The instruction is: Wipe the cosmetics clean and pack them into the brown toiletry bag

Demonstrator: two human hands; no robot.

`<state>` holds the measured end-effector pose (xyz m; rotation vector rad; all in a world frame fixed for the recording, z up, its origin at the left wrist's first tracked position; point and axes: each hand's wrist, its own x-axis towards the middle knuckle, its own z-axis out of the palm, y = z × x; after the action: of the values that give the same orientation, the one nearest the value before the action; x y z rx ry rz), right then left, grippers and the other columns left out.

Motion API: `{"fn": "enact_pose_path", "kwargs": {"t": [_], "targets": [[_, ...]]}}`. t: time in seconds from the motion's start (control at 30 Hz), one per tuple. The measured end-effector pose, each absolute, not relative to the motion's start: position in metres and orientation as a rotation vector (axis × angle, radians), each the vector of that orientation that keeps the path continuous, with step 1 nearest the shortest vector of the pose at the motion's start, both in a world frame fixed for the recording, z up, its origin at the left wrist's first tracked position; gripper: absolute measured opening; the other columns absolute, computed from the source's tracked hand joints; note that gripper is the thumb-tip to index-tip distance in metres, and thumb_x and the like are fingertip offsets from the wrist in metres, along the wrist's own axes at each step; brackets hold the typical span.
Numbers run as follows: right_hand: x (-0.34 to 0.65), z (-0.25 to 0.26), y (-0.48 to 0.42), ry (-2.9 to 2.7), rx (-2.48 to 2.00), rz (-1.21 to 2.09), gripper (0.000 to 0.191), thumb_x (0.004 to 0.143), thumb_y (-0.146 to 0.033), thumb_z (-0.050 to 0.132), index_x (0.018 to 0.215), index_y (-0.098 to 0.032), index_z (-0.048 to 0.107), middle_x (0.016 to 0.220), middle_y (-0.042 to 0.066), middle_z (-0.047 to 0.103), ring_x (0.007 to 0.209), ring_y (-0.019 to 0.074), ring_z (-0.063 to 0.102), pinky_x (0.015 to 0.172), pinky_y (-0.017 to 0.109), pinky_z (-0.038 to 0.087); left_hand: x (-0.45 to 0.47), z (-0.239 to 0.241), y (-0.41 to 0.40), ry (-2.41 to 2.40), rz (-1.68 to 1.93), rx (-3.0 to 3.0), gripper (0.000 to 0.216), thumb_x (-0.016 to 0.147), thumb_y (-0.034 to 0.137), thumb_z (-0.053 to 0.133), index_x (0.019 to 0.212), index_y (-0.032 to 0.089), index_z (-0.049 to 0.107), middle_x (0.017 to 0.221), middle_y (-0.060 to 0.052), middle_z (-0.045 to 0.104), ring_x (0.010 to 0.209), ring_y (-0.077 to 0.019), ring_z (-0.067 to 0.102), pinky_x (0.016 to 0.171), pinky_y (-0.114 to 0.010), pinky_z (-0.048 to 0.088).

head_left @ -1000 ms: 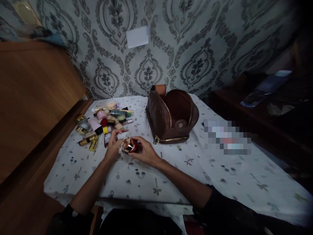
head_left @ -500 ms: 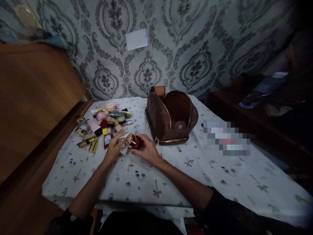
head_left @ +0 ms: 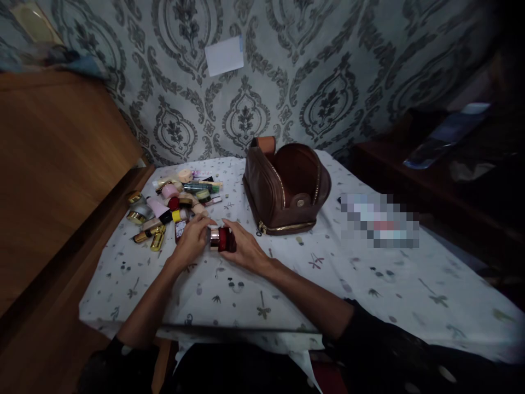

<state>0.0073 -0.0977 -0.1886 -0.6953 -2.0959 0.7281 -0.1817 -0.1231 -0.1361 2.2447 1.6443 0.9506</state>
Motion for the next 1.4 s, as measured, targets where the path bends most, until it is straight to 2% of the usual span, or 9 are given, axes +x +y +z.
{"fn": "enact_pose_path", "kwargs": {"t": [0.1, 0.33, 0.67, 0.9, 1.07, 1.23, 1.4], "targets": [[0.007, -0.190, -0.096, -2.083, -0.702, 0.736, 0.077, 0.072, -0.021, 0.071, 0.142, -0.017, 0.039, 0.130, 0.014, 0.056, 0.118, 0.0274, 0.058, 0.100, 0.042, 0.049, -0.179, -0.127, -0.126, 1.627, 0.939, 2.302, 0.037, 0.082, 0.003, 0.040, 0.098, 0.019, 0.069, 0.096, -0.006, 0.059, 0.094, -0.0210, 0.060, 0.085, -0.032, 0.049], [0.006, -0.187, -0.095, -2.050, -0.654, 0.737, 0.057, 0.071, -0.018, 0.073, 0.125, -0.019, 0.053, 0.116, 0.010, 0.061, 0.109, 0.0243, 0.061, 0.094, 0.038, 0.050, -0.174, -0.127, -0.144, 1.638, 1.008, 2.432, 0.036, 0.086, 0.003, 0.038, 0.101, 0.019, 0.067, 0.105, -0.008, 0.057, 0.103, -0.0214, 0.059, 0.089, -0.033, 0.049], [0.006, -0.189, -0.092, -1.991, -0.689, 0.780, 0.061, 0.070, -0.021, 0.077, 0.126, -0.017, 0.055, 0.115, 0.010, 0.062, 0.106, 0.0239, 0.061, 0.092, 0.037, 0.050, -0.178, -0.147, -0.161, 1.621, 1.112, 2.828, 0.042, 0.086, -0.002, 0.040, 0.113, 0.019, 0.064, 0.113, -0.013, 0.057, 0.104, -0.0246, 0.055, 0.086, -0.040, 0.053], [0.006, -0.187, -0.092, -1.966, -0.736, 0.832, 0.060, 0.068, -0.023, 0.078, 0.125, -0.019, 0.057, 0.115, 0.009, 0.064, 0.102, 0.0232, 0.062, 0.090, 0.037, 0.050, -0.179, -0.149, -0.165, 1.560, 1.146, 2.891, 0.046, 0.086, -0.004, 0.040, 0.118, 0.022, 0.062, 0.113, -0.012, 0.058, 0.103, -0.0233, 0.055, 0.082, -0.038, 0.055], [0.006, -0.189, -0.088, -1.840, -0.812, 0.993, 0.061, 0.065, -0.028, 0.081, 0.122, -0.018, 0.060, 0.111, 0.009, 0.066, 0.095, 0.0223, 0.064, 0.084, 0.035, 0.052, -0.179, -0.156, -0.170, 1.502, 1.196, 2.931, 0.047, 0.090, -0.003, 0.037, 0.120, 0.023, 0.062, 0.116, -0.011, 0.057, 0.106, -0.0217, 0.055, 0.084, -0.037, 0.055], [0.004, -0.192, -0.084, -1.634, -0.855, 1.308, 0.060, 0.062, -0.030, 0.082, 0.116, -0.018, 0.061, 0.087, 0.002, 0.069, 0.076, 0.0178, 0.065, 0.073, 0.031, 0.053, -0.176, -0.163, -0.168, 1.469, 1.266, 2.880, 0.043, 0.092, -0.001, 0.040, 0.118, 0.022, 0.065, 0.116, -0.011, 0.058, 0.109, -0.0213, 0.056, 0.087, -0.037, 0.054], [0.001, -0.188, -0.083, -1.359, -0.769, 1.632, 0.058, 0.051, -0.029, 0.088, 0.104, -0.019, 0.065, 0.091, 0.001, 0.070, 0.077, 0.0157, 0.066, 0.072, 0.028, 0.053, -0.178, -0.164, -0.163, 1.395, 1.429, 2.742, 0.041, 0.094, 0.003, 0.040, 0.116, 0.023, 0.068, 0.119, -0.011, 0.060, 0.110, -0.0204, 0.059, 0.087, -0.035, 0.055]]}}
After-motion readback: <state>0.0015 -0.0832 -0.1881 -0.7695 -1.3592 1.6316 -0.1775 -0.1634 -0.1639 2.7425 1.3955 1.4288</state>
